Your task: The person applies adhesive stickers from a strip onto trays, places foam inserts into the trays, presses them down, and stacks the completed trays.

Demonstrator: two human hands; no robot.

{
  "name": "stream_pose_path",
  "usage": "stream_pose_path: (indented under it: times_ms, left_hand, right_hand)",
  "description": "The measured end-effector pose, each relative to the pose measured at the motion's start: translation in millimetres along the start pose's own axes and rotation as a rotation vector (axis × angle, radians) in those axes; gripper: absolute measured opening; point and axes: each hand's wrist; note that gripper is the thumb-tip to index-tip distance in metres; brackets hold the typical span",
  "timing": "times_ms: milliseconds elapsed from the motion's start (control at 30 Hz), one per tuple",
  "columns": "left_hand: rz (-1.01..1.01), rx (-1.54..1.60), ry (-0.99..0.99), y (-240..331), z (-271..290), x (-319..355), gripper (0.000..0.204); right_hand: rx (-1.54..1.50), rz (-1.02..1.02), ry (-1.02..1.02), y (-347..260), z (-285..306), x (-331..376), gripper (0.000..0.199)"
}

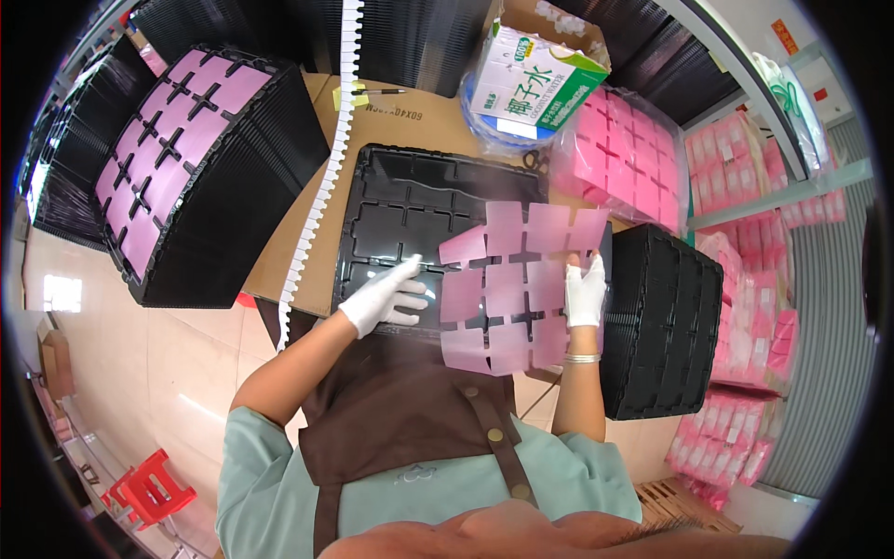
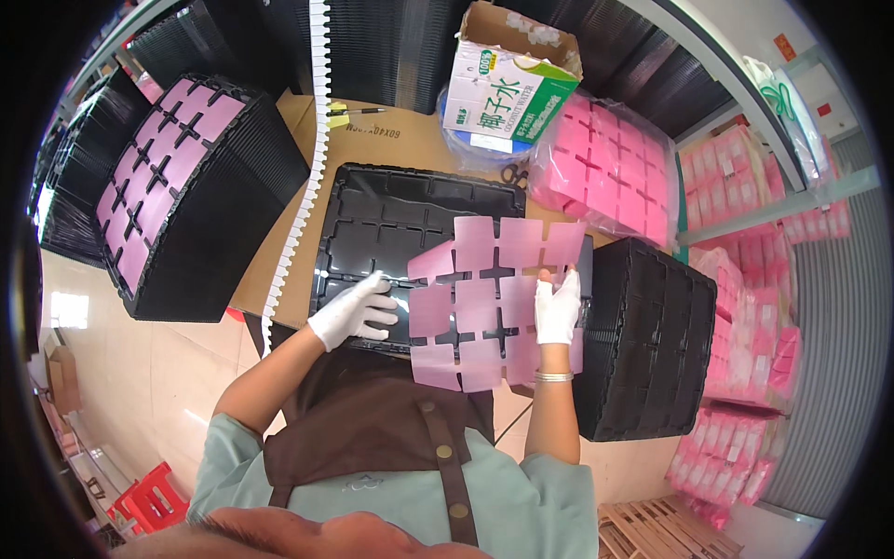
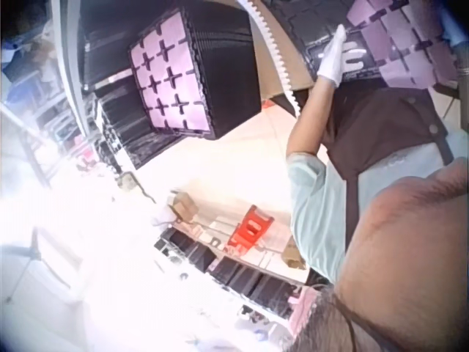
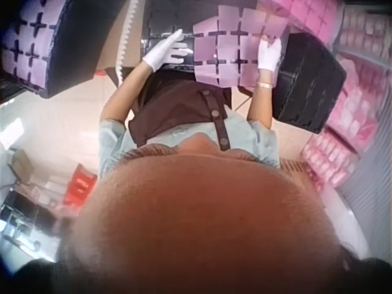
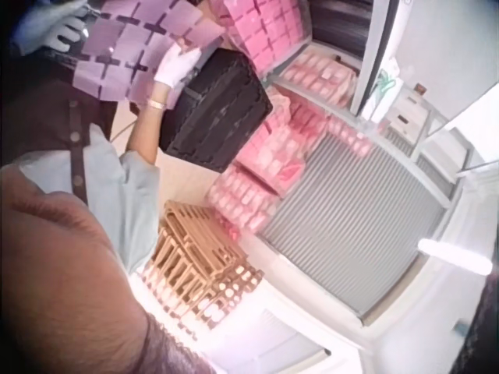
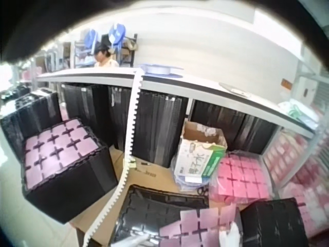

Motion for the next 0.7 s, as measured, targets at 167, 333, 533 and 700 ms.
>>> stream_pose_path:
  times_ms: [167, 333, 533, 700]
  left_hand:
    - [-0.061, -0.292, -0.02, 6.0, -47.3, -34.9, 0.072]
    - [-0.454, -0.472, 0.195, -6.4, -61.5, -78.9, 0.053]
    - [-0.651, -0.471, 0.225, 37.9, -5.0, -48.8, 0.066]
    - [-0.521, -0.555, 0.396, 34.6, 42.9, -56.8, 0.056]
  right_hand:
    - [0.204, 0.081, -0.013, -17.3, 8.8, -11.7, 0.058]
    - [0.297, 0.167, 0.214, -6.9, -0.5, -41.5, 0.058]
    - [-0.113, -0.07, -0.199, -31.2, -22.0, -51.4, 0.061]
    - [0.082, -0.022, -0.161, -50.6, -62.0, -45.2, 0.062]
Point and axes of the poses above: each hand's wrist, its own x-axis away from the middle knuckle, its own z-axis out of the back of the hand, y = z × x, and after that the axes turned 12 degrees about -z, right-handed
